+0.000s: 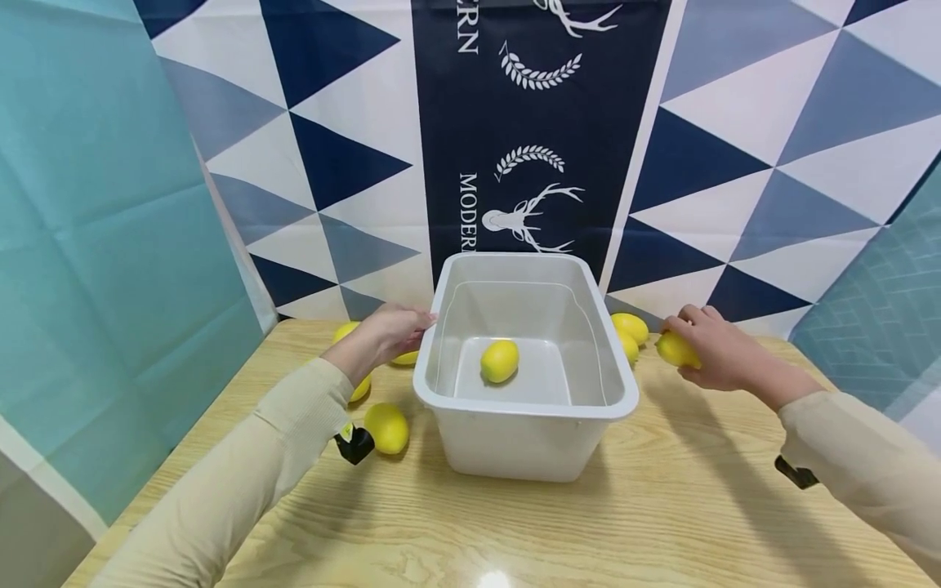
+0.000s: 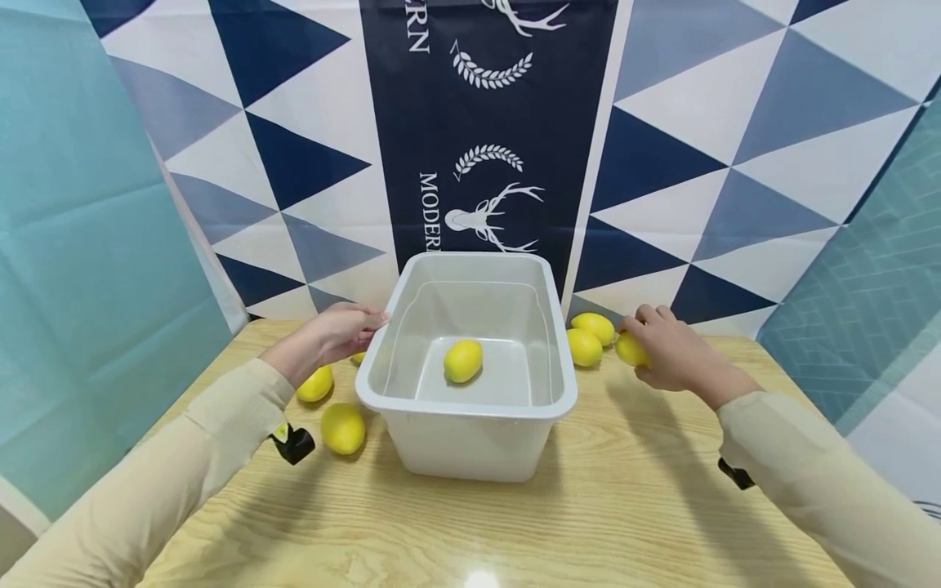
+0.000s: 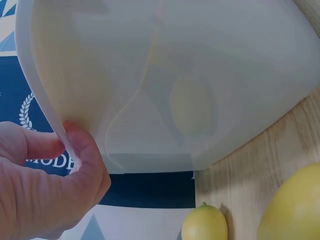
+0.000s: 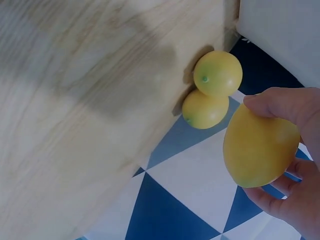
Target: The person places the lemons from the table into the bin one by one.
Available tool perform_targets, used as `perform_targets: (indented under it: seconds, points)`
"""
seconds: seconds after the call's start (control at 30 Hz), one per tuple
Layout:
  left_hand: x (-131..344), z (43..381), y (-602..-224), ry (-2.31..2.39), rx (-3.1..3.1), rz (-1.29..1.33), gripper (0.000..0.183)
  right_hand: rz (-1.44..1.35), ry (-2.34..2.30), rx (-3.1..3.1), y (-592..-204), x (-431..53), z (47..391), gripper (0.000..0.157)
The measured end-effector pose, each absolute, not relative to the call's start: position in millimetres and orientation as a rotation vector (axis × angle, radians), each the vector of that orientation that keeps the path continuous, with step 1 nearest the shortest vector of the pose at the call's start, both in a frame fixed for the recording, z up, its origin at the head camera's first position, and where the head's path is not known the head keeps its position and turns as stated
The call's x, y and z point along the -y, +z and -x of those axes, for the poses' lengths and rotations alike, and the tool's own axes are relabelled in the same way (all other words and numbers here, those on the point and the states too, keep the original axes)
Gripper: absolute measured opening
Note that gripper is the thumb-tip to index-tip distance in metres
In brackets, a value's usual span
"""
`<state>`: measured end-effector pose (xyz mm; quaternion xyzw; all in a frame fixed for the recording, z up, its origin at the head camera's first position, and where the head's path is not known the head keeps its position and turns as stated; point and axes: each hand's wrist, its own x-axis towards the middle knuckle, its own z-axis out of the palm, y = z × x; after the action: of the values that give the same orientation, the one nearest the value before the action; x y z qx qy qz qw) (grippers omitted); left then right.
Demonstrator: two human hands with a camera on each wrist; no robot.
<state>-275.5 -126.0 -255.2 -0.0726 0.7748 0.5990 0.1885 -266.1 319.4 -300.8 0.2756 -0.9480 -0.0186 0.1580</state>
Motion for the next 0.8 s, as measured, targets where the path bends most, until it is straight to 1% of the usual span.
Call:
perform_targets:
  seconds: [0.47, 0.8]
  points:
    - [126, 277, -255, 1.682, -2.188, 0.206, 0.036, -0.827, -0.072, 2.66, -281, -301, 280, 0.059]
    - [125, 275, -253, 1.684, -2.182, 0.214, 0.036, -0.823, -0.038, 2.683, -271, -293, 276, 0.059]
